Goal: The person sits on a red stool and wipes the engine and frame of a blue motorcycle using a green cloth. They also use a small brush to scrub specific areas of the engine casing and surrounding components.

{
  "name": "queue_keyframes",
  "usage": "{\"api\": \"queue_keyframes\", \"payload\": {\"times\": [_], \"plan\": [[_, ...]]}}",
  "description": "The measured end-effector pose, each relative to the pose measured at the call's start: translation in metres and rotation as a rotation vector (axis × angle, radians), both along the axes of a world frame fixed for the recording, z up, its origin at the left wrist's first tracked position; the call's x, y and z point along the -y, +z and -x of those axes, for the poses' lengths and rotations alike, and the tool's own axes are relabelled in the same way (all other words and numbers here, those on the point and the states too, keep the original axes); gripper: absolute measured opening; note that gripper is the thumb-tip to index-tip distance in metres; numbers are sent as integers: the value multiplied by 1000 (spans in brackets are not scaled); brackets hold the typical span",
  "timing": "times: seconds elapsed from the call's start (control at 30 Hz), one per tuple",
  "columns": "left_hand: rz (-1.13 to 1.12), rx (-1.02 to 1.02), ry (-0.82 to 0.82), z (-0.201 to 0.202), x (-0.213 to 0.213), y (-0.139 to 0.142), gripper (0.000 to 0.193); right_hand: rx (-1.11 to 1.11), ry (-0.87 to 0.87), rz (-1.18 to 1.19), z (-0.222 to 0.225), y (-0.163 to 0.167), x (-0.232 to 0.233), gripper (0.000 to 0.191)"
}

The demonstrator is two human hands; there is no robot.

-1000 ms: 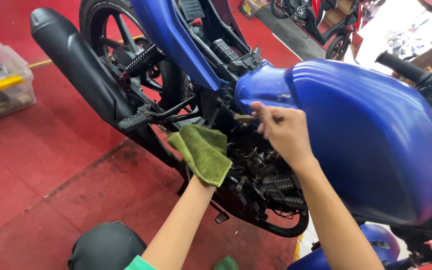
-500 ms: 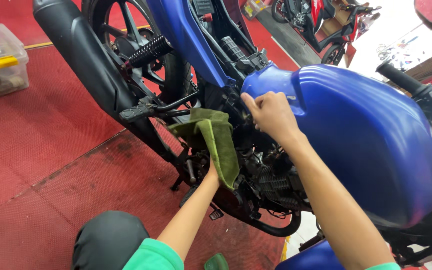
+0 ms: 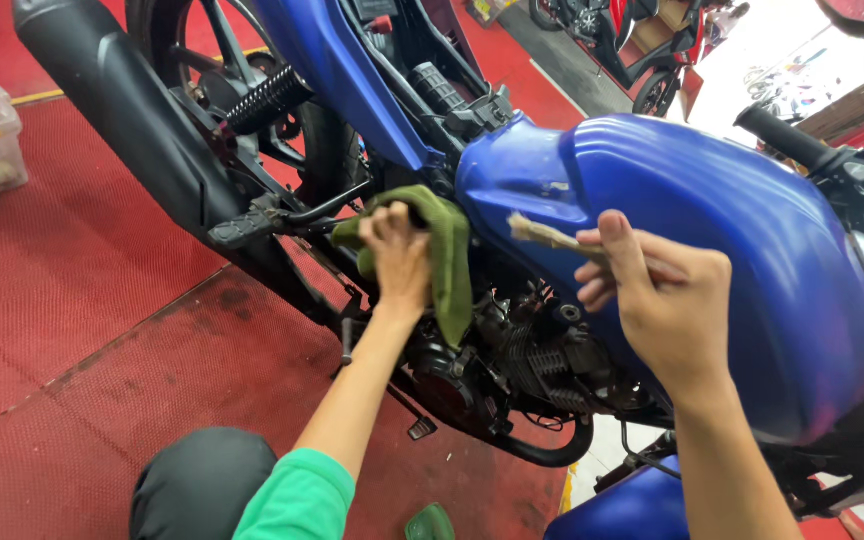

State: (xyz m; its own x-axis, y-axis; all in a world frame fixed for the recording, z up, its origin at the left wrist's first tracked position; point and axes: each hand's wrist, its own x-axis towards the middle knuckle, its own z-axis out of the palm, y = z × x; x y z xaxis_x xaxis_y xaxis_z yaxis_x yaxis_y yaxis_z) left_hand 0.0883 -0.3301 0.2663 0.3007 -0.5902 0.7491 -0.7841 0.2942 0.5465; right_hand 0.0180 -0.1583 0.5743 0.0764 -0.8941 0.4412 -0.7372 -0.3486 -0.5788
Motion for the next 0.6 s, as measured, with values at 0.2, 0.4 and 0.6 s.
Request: {"api": "queue_keyframes", "payload": {"times": [0.2, 0.4, 0.6], "plan": [[165, 10, -71, -8, 0, -5, 26, -45, -22, 16, 15, -1, -26, 38], [186, -90, -264, -6, -10, -4, 23, -48, -53, 15, 26, -4, -33, 37], [102, 45, -111, -20, 1, -4, 23, -46, -31, 48, 27, -5, -36, 34]]}}
